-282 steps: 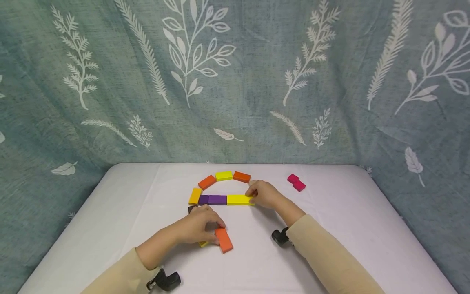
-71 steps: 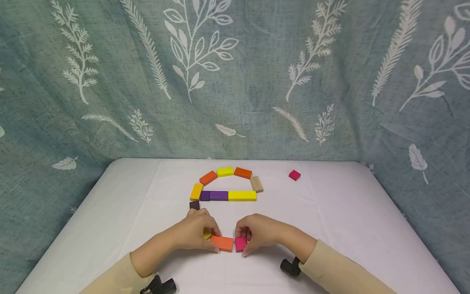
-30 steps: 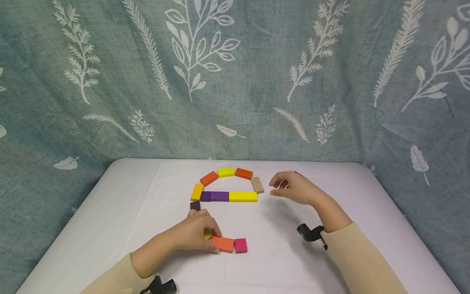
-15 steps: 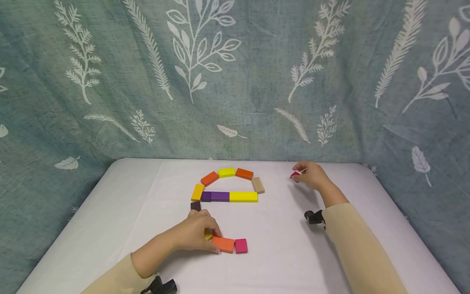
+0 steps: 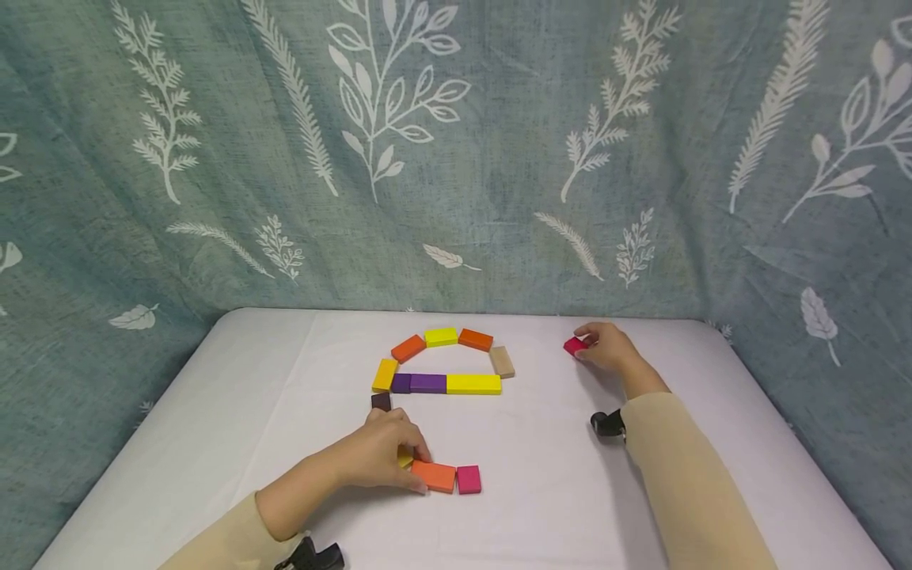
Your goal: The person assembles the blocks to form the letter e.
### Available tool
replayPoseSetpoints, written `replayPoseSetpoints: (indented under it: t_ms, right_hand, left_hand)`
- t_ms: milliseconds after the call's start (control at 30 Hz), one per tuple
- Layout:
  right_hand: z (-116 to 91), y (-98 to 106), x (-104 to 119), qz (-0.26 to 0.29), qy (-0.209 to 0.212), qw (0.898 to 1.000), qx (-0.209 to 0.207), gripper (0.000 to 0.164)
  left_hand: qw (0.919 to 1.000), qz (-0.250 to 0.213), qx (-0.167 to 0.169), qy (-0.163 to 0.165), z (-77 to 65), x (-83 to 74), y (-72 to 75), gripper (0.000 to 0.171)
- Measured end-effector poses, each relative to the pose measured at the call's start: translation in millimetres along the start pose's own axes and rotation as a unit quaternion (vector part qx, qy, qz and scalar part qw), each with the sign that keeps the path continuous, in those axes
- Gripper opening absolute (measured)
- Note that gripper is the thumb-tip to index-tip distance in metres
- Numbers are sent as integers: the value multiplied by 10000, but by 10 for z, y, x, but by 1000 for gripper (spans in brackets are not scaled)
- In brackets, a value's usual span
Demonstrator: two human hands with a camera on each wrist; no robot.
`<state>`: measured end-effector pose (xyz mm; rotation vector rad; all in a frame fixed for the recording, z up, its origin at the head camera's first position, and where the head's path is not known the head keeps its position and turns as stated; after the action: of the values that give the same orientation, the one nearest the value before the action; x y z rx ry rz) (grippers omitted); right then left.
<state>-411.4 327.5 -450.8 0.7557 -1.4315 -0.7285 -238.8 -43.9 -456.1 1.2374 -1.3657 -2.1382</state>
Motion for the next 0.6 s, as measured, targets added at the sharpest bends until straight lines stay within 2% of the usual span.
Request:
replayPoseSetpoints:
  t_ms: [233, 400, 600]
  right_hand:
    - [-80, -32, 75, -251, 229, 9986, 416, 48]
    - [-255, -76, 234, -296, 609, 9946, 789, 40]
    - [-479, -182, 379, -203, 776, 9909, 1084, 33]
  left_hand:
    - [10000, 6, -9, -12, 4, 3, -10, 22]
    - [10000, 13, -3, -2, 7, 0, -8, 22]
    - [10000, 31, 12, -1, 7, -5, -10, 22]
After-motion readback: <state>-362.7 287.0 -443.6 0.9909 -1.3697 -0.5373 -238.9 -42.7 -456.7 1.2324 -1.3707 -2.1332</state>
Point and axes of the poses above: each hand's wrist, its own z-axis towards the middle knuckle, its own y-axis out of the back of the hand, x = y × z, the point moved 6 cm from there along z, towards the middle knuckle, and after that the axes turned 11 degrees about -x, right-handed, at the moved point
